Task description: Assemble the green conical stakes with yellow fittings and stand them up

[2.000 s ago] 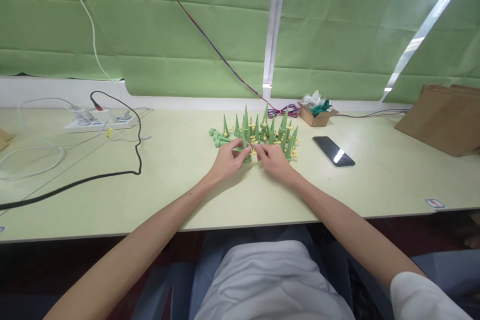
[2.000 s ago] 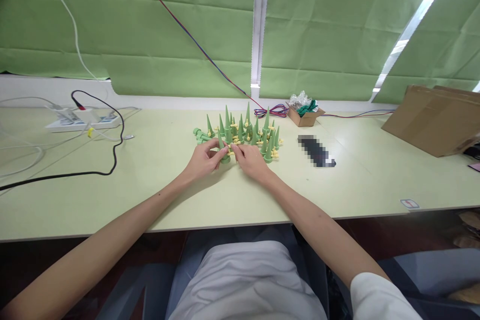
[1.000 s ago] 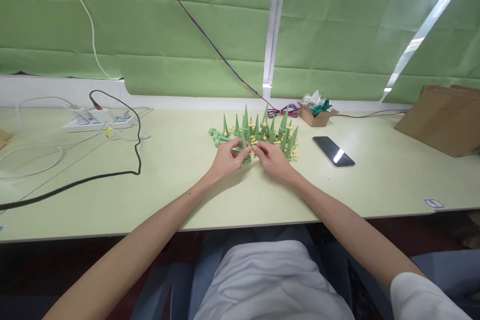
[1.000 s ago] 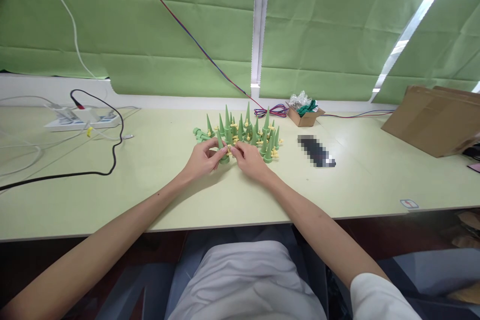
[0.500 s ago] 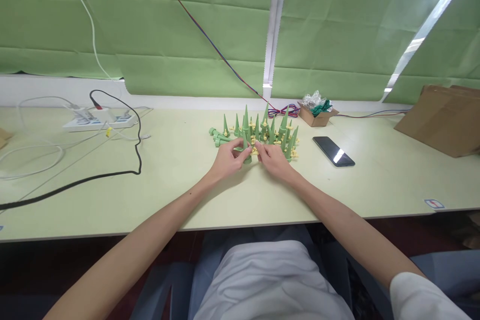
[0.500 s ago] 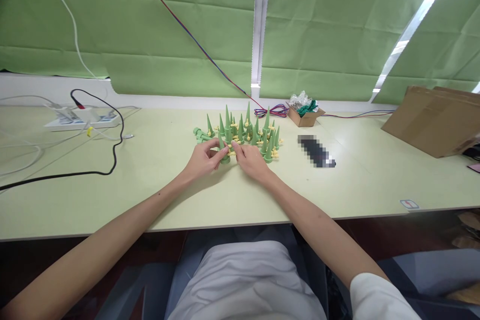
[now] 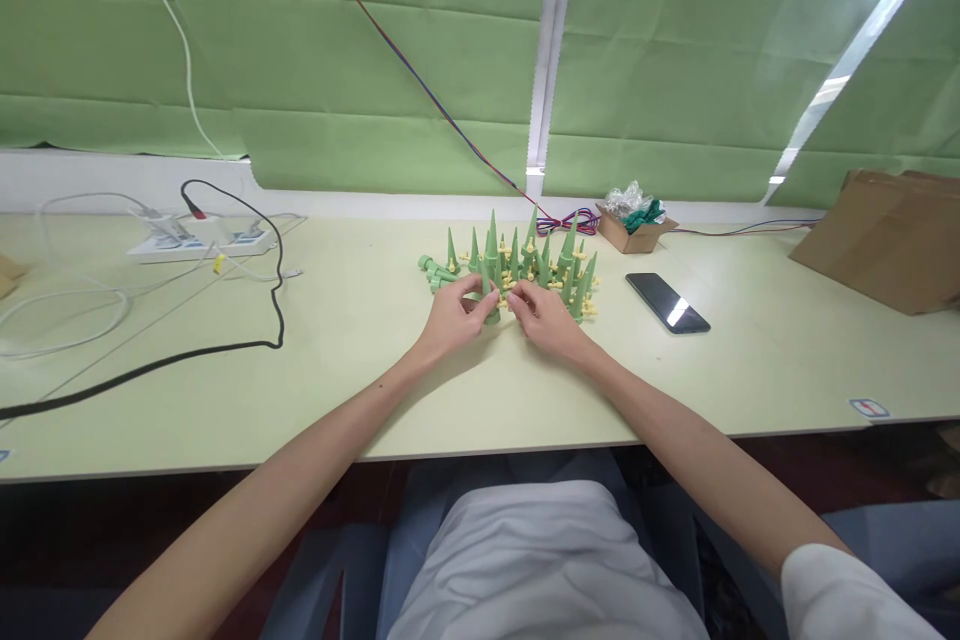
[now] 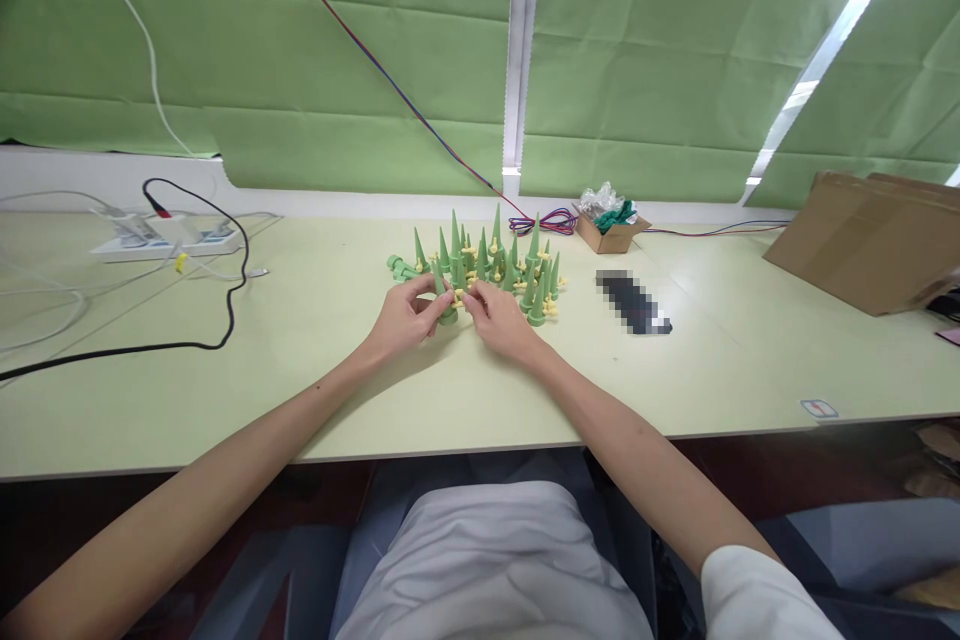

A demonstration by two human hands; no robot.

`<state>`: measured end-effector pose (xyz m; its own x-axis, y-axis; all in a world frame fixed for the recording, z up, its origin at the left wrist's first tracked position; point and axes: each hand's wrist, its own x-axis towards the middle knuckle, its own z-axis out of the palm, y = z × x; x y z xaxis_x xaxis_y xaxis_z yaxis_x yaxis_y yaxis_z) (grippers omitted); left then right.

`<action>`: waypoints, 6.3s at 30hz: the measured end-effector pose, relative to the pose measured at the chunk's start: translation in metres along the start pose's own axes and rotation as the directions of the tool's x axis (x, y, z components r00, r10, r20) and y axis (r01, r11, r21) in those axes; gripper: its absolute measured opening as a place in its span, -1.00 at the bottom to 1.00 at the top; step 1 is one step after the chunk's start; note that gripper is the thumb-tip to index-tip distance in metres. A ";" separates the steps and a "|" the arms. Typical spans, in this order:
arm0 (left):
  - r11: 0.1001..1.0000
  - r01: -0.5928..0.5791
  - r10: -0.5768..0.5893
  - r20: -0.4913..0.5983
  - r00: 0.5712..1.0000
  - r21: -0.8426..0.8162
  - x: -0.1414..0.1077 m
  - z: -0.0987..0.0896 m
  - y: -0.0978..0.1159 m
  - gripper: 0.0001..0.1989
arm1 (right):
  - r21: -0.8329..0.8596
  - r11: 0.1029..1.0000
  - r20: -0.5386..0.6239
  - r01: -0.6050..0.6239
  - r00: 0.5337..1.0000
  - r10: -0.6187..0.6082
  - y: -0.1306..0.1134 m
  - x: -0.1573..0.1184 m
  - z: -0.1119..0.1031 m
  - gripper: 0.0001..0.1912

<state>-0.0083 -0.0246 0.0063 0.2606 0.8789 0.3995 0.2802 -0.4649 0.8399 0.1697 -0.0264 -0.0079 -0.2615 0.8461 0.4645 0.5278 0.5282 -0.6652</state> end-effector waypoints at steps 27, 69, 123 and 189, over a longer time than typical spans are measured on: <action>0.997 0.039 -0.035 0.060 0.998 -0.073 0.000 0.000 0.002 -0.70 | -0.031 0.999 -0.009 -0.011 1.000 0.011 -0.001 0.000 0.001 -0.70; 0.999 0.046 -0.047 0.061 0.997 0.012 -0.001 0.002 0.003 -0.75 | -0.010 0.999 -0.014 -0.031 0.999 0.031 -0.001 0.001 0.002 -0.63; 0.985 -0.052 0.041 0.069 0.997 0.165 -0.003 0.001 0.002 -0.74 | -0.109 0.994 0.031 -0.030 0.999 0.033 -0.001 0.000 0.001 -0.62; 0.496 0.201 -0.248 -0.084 0.965 0.845 0.021 -0.039 -0.039 -0.73 | -0.492 0.854 -0.023 -0.169 0.983 0.182 0.011 -0.002 -0.005 -0.53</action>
<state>-0.0499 0.0163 -0.0040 0.1047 0.9725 0.2081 0.9719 -0.1444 0.1859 0.1796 -0.0229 -0.0133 -0.1428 0.9263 0.3488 0.8925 0.2729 -0.3592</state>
